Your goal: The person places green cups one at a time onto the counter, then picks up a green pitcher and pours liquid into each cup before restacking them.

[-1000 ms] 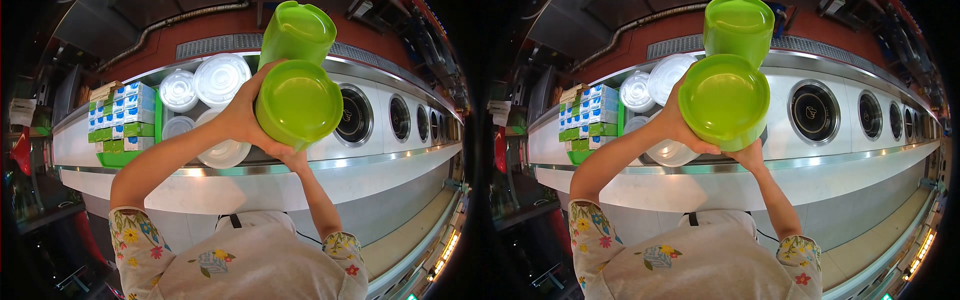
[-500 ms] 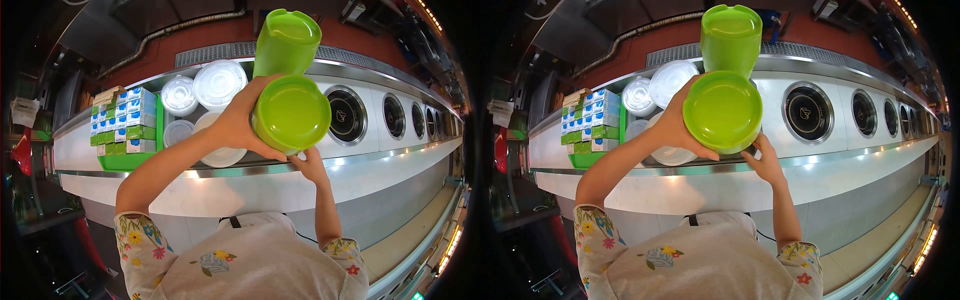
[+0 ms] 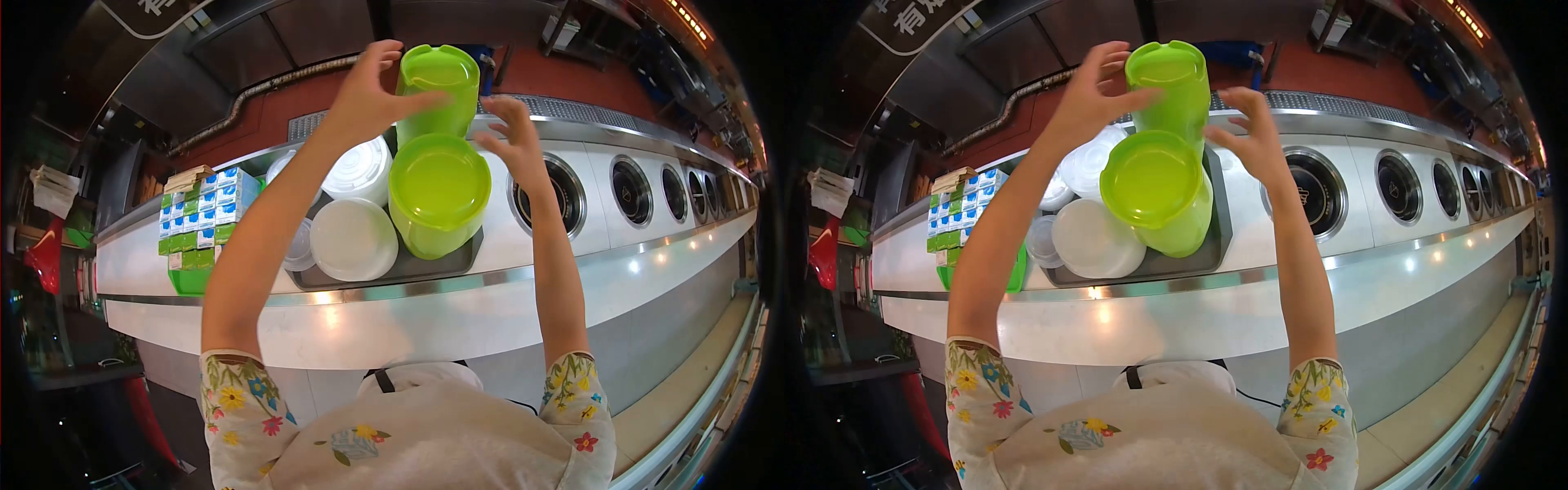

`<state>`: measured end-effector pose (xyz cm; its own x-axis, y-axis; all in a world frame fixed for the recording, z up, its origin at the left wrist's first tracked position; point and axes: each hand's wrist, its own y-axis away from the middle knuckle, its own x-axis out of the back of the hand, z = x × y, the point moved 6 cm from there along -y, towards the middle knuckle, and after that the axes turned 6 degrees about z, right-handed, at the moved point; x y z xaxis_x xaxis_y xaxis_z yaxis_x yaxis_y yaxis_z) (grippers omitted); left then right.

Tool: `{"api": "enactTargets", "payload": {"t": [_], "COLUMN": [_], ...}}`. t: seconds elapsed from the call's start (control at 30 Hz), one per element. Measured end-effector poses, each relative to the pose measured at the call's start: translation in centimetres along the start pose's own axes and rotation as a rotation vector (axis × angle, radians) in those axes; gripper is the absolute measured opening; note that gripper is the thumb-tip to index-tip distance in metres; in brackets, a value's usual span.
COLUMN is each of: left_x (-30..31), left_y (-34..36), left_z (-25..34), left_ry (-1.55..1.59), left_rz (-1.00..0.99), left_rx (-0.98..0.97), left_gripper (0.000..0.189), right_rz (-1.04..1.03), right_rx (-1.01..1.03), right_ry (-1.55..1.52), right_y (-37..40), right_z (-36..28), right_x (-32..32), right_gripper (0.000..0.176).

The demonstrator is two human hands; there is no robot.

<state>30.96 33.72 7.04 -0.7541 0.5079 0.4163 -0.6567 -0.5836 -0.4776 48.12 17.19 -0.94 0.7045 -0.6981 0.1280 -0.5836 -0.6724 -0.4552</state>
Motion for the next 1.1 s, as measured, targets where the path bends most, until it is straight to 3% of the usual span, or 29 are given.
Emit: {"api": "enactTargets", "payload": {"t": [0.03,0.1,0.13,0.2,0.4,0.47,0.6,0.73,0.9,1.1], "left_x": [-0.7,-2.5,-2.8,-3.3,-3.3,-2.1,2.8,8.8,15.0,18.0], "left_y": [-0.6,-1.3,-1.4,-1.1,-1.3,-1.2,0.2,6.0,17.6,29.9], "left_z": [0.1,-0.6,-0.7,-0.9,-0.2,1.4,6.0,7.4,4.4,2.0], "left_ry": [-0.005,-0.013,0.039,0.041,0.031,0.104,0.200,0.172,0.327,0.228], "left_rz": [0.006,-0.063,-0.010,0.006,0.050,0.163,0.284,0.447,0.713,0.973], "left_rx": [-0.006,0.068,0.052,0.009,-0.040,-0.130,-0.119,-0.122,0.028,0.207], "left_gripper": [0.090,0.098,0.109,0.108,0.102,0.086,0.095,0.092,0.098,0.098], "right_rz": [-0.002,-0.219,-0.221,-0.188,-0.187,-0.216,-0.235,-0.167,-0.155,-0.132], "right_rx": [0.008,0.127,0.134,0.078,0.050,0.022,-0.003,0.018,0.063,0.135], "right_ry": [-0.004,-0.048,-0.052,-0.052,-0.063,-0.045,0.007,0.015,0.069,-0.026], "right_y": [-1.1,-2.2,-2.4,-2.5,-2.4,-2.6,-3.2,-3.7,-4.1,-5.1], "right_z": [0.3,-0.2,-0.4,-0.4,-0.6,-0.6,-0.6,-1.5,-1.8,-2.7], "right_x": [-1.0,-4.1,-4.8,-5.7,-5.6,-5.7,-5.7,-6.1,-6.3,-5.7], "right_gripper": [0.051,0.101,0.101,0.112,0.112,0.113,0.108,0.091,0.089,0.081]}}
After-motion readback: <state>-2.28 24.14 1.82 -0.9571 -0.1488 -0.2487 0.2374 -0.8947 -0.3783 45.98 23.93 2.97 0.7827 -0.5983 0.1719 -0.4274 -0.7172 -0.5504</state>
